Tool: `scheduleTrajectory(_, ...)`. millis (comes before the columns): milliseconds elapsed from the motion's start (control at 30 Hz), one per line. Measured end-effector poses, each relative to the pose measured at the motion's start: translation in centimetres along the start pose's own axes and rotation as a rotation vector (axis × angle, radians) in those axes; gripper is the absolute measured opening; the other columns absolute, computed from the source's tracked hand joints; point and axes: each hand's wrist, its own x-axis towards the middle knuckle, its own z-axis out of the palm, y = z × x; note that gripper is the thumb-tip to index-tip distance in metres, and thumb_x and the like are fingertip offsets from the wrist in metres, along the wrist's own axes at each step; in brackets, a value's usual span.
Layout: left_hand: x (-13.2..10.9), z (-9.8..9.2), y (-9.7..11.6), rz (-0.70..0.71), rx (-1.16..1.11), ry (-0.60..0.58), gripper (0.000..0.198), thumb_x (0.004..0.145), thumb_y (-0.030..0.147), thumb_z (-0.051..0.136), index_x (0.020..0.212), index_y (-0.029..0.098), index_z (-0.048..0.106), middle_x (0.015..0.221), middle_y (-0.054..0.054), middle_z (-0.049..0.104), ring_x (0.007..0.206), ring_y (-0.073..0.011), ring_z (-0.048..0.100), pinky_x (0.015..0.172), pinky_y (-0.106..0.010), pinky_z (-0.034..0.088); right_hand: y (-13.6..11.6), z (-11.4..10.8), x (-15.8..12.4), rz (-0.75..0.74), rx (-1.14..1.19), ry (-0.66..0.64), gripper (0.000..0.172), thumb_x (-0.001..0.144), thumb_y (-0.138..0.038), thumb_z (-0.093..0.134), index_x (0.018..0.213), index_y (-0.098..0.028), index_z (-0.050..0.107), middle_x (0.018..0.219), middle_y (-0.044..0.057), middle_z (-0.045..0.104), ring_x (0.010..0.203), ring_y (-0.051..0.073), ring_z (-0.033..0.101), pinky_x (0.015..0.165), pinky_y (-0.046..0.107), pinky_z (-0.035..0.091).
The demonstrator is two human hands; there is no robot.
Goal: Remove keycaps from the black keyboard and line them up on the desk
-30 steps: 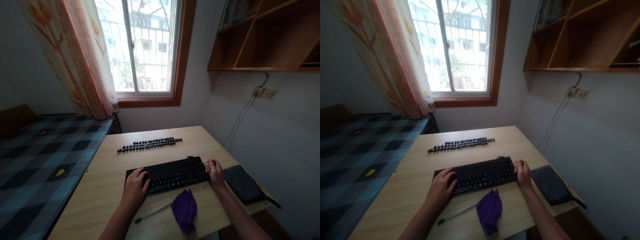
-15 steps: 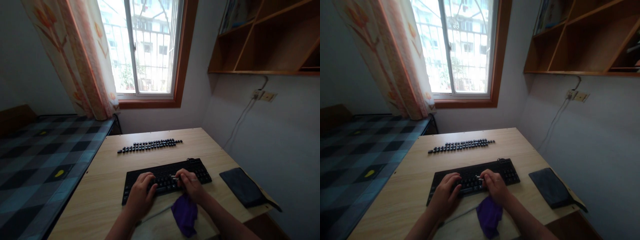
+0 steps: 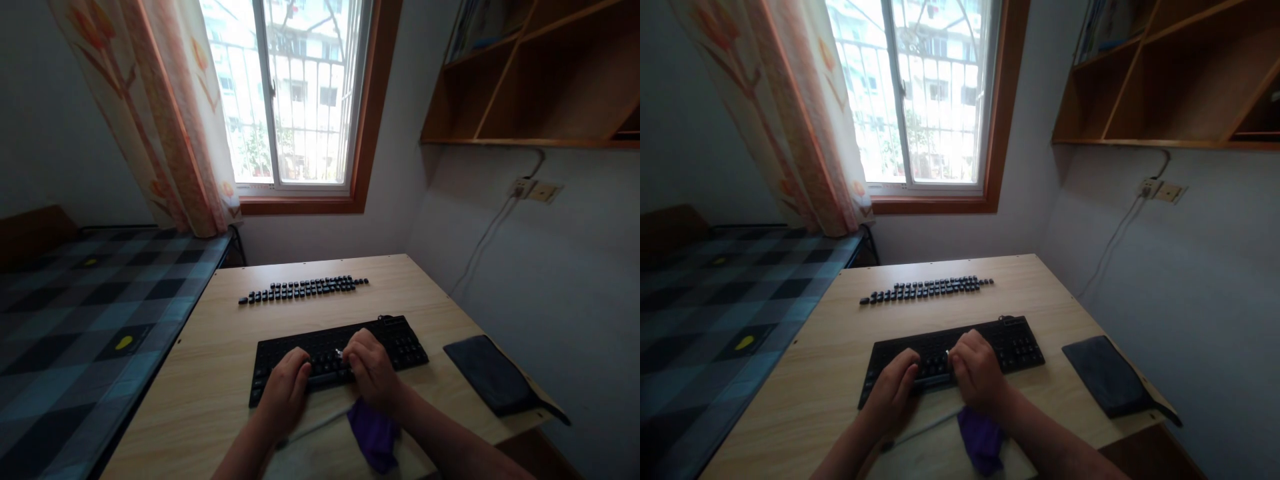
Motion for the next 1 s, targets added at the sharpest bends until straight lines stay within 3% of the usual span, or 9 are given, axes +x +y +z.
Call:
scheduleTrajectory(67, 0.0, 0.2, 0.0, -0.009, -0.024, -0.010, 0.029, 0.100, 0.039, 0.032, 0.087, 0.021, 0.051, 0.084, -0.005, 0.059, 0.079, -0.0197, 0.055, 0.073, -0.032, 0.044, 0.0, -0.7, 0.7, -0.025, -0.065, -0.029, 0.023, 0.095, -0.016, 0.037, 0.084, -0.018, 0.057, 0.085, 0.007, 0.058, 0.085, 0.020, 0.053, 0.079, 0.035, 0.043)
scheduleTrajectory(167, 0.0, 0.4, 0.1, 0.020, -0.034, -0.050, 0.029, 0.099, 0.039, 0.036, 0.085, 0.020, 0.052, 0.085, -0.005, 0.059, 0.078, -0.0196, 0.055, 0.073, -0.032, 0.043, 0.2, -1.0, 1.2, -0.125, -0.072, -0.214, 0.022, 0.089, -0.012, 0.042, 0.101, -0.018, 0.060, 0.102, 0.009, 0.061, 0.093, 0.021, 0.055, 0.084, 0.035, 0.046)
scheduleTrajectory(300, 0.0, 0.4, -0.1, 0.058, -0.058, -0.090, 0.029, 0.098, 0.041, 0.039, 0.085, 0.019, 0.054, 0.084, -0.005, 0.058, 0.077, -0.0193, 0.054, 0.071, -0.031, 0.043, 0.7, 0.0, 0.7, -0.157, -0.092, -0.362, 0.030, 0.087, -0.013, 0.046, 0.112, -0.021, 0.061, 0.102, 0.006, 0.061, 0.088, 0.018, 0.059, 0.075, 0.028, 0.049)
scheduleTrajectory(467, 0.0, 0.4, -0.2, 0.068, -0.100, -0.124, 0.027, 0.097, 0.039, 0.042, 0.087, 0.019, 0.056, 0.085, -0.005, 0.059, 0.079, -0.0186, 0.054, 0.071, -0.031, 0.042, 1.3, 1.0, 0.1, -0.131, -0.113, -0.347, 0.027, 0.092, -0.022, 0.054, 0.117, -0.024, 0.063, 0.105, 0.005, 0.063, 0.087, 0.015, 0.063, 0.074, 0.024, 0.050)
scheduleTrajectory(800, 0.0, 0.9, 0.6, 0.071, -0.163, -0.165, 0.031, 0.097, 0.042, 0.041, 0.084, 0.018, 0.057, 0.083, -0.005, 0.060, 0.077, -0.0177, 0.055, 0.069, -0.029, 0.044, 1.9, 1.3, -0.1, -0.168, -0.069, -0.427, 0.024, 0.088, -0.020, 0.060, 0.111, -0.023, 0.066, 0.107, 0.003, 0.066, 0.089, 0.014, 0.066, 0.077, 0.022, 0.050)
scheduleTrajectory(900, -0.1, 0.4, 0.7, 0.094, -0.127, -0.102, 0.030, 0.096, 0.042, 0.042, 0.095, 0.018, 0.060, 0.092, -0.008, 0.062, 0.084, -0.0205, 0.058, 0.075, -0.033, 0.048, 2.2, 0.8, 0.5, -0.152, -0.069, -0.422, 0.022, 0.089, -0.019, 0.059, 0.109, -0.023, 0.066, 0.106, 0.004, 0.067, 0.089, 0.014, 0.066, 0.078, 0.022, 0.050)
scheduleTrajectory(1000, 0.0, -0.2, 0.2, 0.072, 0.023, 0.067, 0.031, 0.094, 0.039, 0.046, 0.114, 0.020, 0.060, 0.111, -0.011, 0.062, 0.102, -0.0252, 0.058, 0.088, -0.040, 0.050, 4.6, -0.9, 2.3, -0.063, -0.122, -0.339, 0.018, 0.090, -0.022, 0.061, 0.107, -0.021, 0.068, 0.105, 0.005, 0.068, 0.094, 0.016, 0.065, 0.083, 0.026, 0.049)
